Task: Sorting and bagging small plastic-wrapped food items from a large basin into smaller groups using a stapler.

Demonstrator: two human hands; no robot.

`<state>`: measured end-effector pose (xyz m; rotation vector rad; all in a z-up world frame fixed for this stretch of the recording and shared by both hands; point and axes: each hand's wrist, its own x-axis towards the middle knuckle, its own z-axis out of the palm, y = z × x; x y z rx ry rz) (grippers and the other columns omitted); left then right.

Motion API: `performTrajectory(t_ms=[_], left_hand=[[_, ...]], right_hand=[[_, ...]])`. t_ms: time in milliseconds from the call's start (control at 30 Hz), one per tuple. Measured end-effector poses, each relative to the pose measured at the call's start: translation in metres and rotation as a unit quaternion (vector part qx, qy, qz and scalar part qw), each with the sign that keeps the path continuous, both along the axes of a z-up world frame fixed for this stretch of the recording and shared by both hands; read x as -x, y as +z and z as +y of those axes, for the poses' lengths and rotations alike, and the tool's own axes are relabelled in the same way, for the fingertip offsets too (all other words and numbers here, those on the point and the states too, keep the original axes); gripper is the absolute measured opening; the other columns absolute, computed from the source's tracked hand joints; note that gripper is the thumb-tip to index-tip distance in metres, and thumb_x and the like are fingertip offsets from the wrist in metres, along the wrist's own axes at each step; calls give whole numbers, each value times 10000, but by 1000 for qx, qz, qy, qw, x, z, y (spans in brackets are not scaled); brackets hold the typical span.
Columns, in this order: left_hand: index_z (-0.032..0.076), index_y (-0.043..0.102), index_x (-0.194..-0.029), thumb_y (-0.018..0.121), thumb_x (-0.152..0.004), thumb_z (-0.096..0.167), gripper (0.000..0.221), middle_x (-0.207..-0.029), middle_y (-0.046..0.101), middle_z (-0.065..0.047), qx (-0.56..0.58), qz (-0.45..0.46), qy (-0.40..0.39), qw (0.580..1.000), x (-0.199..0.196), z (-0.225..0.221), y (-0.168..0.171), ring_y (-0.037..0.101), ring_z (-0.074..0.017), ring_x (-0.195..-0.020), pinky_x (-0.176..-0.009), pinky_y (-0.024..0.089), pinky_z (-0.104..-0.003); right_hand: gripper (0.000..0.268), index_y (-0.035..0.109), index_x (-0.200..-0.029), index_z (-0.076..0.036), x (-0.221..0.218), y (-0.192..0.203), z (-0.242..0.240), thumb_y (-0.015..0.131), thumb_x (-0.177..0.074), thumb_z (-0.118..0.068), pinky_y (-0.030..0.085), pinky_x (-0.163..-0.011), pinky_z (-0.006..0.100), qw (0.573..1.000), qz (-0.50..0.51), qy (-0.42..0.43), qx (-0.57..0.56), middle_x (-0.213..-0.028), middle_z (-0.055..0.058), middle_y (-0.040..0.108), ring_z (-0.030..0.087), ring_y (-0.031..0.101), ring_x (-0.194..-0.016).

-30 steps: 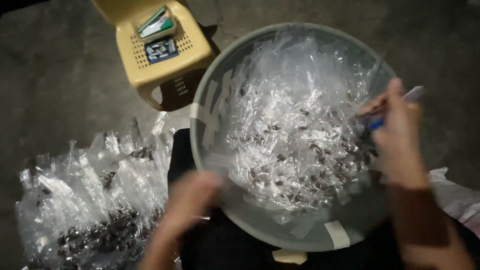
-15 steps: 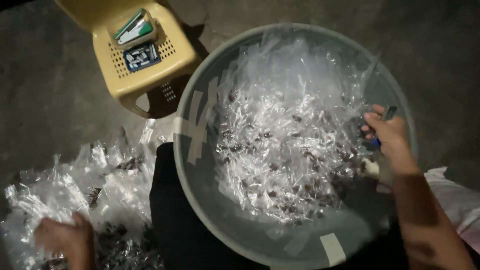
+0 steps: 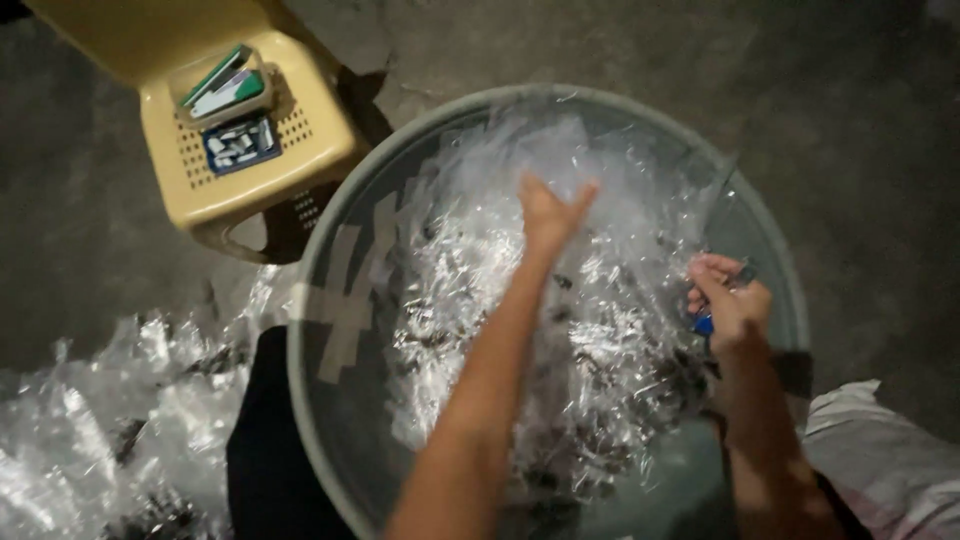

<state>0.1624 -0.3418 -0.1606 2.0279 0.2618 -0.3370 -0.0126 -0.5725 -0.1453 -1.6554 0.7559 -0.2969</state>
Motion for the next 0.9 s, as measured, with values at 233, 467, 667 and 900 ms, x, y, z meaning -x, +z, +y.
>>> performTrajectory(t_ms=[233,467,667,900], left_hand=[[213,722,-1067,534,-1007,285,210,-1005,735,-92,-86,-101,-18,991,35,10,20,719,-324,-1051,-939,543,-483],[57,769,-1054,625,-1023,195,201,-1012,770,-149,373,-227,38,899,69,91,146,724,-234,-1034,-1011,527,-380],[36,624,-1208,604,-1050,172,210,-914,751,-171,517,-187,-69,833,105,129,196,755,-204,-771,-776,603,-307],[42,706,-1120,738,-981,213,223,-944,756,-116,446,-185,-105,869,166,143,209,753,-175,-828,-705,618,-275]], right_hand=[[186,721,-1107,-47,-5,42,42,789,-946,-110,583,-458,253,999,-28,35,-15,-844,106,683,136,658,-604],[134,718,-998,20,-4,147,126,794,-912,-49,475,-414,218,983,-103,152,-9,-666,106,618,124,580,-471],[308,681,-1179,17,15,228,169,768,-887,-27,562,-492,229,964,-125,231,-47,-776,100,652,109,625,-561],[350,667,-1223,46,25,264,206,754,-911,-88,601,-527,243,949,-108,237,-178,-772,72,654,102,637,-580]])
